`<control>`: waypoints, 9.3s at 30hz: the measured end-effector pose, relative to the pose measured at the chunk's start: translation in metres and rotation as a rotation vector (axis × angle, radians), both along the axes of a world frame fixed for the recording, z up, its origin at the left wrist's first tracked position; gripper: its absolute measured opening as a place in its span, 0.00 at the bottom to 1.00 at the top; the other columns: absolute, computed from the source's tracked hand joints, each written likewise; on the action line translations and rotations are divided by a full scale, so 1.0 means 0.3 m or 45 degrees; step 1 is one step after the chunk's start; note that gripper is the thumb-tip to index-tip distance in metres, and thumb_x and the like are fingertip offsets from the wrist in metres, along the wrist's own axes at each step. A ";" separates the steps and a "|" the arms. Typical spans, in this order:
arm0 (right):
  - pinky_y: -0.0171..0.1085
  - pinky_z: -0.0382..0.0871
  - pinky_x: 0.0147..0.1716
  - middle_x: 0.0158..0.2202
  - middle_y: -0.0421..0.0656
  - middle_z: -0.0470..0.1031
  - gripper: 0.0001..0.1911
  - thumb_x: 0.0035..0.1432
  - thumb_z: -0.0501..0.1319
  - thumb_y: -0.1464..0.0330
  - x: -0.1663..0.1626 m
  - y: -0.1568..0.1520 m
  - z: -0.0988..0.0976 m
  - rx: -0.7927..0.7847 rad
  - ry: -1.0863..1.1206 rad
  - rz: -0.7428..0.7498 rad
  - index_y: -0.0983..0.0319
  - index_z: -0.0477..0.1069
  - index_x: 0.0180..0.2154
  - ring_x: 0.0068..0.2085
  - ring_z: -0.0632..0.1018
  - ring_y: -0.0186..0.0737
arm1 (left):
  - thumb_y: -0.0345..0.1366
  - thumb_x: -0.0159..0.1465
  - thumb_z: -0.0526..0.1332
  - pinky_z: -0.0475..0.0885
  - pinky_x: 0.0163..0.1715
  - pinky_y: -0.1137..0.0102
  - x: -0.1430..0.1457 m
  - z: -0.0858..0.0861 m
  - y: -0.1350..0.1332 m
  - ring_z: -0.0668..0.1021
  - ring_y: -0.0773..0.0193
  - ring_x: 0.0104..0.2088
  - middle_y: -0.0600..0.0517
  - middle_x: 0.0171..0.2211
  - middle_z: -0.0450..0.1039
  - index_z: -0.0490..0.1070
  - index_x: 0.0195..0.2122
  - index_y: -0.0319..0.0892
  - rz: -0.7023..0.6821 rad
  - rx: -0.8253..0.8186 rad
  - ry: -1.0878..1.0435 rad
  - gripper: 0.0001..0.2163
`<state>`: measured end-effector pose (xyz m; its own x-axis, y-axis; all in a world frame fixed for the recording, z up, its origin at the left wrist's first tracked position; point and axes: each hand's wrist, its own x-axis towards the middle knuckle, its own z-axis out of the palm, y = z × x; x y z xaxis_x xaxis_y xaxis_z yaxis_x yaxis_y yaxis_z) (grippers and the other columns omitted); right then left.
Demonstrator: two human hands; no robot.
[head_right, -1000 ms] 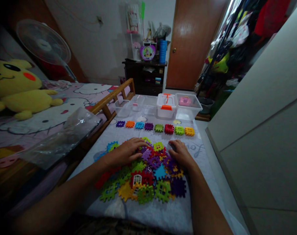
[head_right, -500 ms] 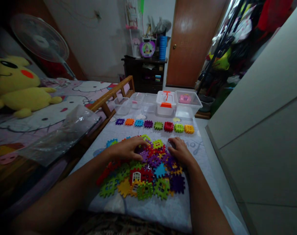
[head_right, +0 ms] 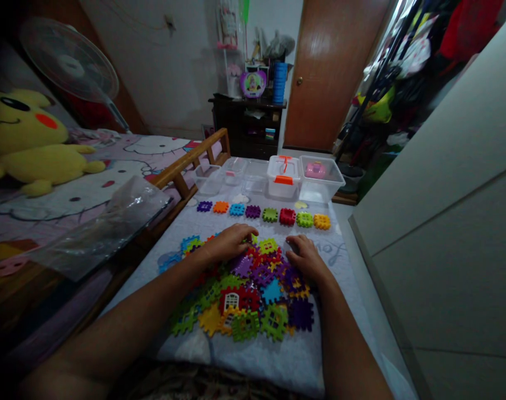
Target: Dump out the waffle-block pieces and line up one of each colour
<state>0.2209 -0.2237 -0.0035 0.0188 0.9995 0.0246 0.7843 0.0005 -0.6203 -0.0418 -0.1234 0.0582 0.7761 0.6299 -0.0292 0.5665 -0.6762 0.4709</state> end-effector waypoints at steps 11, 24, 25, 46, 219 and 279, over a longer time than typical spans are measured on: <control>0.48 0.64 0.56 0.50 0.48 0.72 0.20 0.58 0.60 0.64 -0.004 0.003 0.005 0.002 -0.010 -0.012 0.59 0.72 0.52 0.52 0.72 0.49 | 0.29 0.61 0.61 0.71 0.51 0.66 -0.031 -0.015 0.004 0.78 0.56 0.50 0.47 0.48 0.78 0.76 0.50 0.43 -0.028 0.051 0.083 0.16; 0.49 0.65 0.56 0.49 0.47 0.72 0.20 0.57 0.61 0.64 0.004 0.006 -0.017 0.041 0.024 -0.020 0.58 0.73 0.52 0.52 0.73 0.50 | 0.27 0.61 0.59 0.71 0.50 0.67 -0.011 -0.002 -0.034 0.78 0.57 0.51 0.46 0.51 0.78 0.72 0.54 0.43 0.048 0.042 0.123 0.19; 0.49 0.65 0.56 0.49 0.48 0.72 0.20 0.58 0.61 0.64 0.003 0.007 -0.019 0.044 0.023 -0.022 0.58 0.73 0.52 0.52 0.73 0.49 | 0.27 0.61 0.59 0.71 0.50 0.67 -0.008 0.002 -0.038 0.79 0.56 0.51 0.46 0.51 0.78 0.72 0.55 0.43 0.059 0.043 0.131 0.20; 0.49 0.66 0.55 0.49 0.48 0.73 0.20 0.58 0.60 0.63 0.011 0.004 -0.020 0.071 0.025 0.010 0.58 0.73 0.51 0.52 0.73 0.49 | 0.29 0.55 0.58 0.72 0.39 0.68 -0.105 0.021 0.012 0.78 0.63 0.35 0.53 0.33 0.76 0.75 0.42 0.41 0.460 -0.268 -0.646 0.14; 0.50 0.65 0.57 0.50 0.47 0.73 0.18 0.59 0.60 0.67 -0.003 -0.004 -0.007 0.019 0.132 -0.035 0.58 0.73 0.51 0.53 0.72 0.49 | 0.33 0.51 0.68 0.59 0.65 0.59 0.110 -0.035 0.413 0.66 0.50 0.66 0.40 0.67 0.61 0.57 0.67 0.41 -0.050 0.235 0.143 0.40; 0.52 0.69 0.57 0.50 0.48 0.74 0.19 0.56 0.61 0.63 0.035 0.017 -0.035 0.031 0.162 -0.004 0.57 0.74 0.50 0.53 0.75 0.50 | 0.49 0.62 0.65 0.48 0.65 0.39 -0.289 -0.142 -0.339 0.54 0.41 0.69 0.43 0.67 0.58 0.58 0.66 0.51 -0.288 0.553 -0.097 0.32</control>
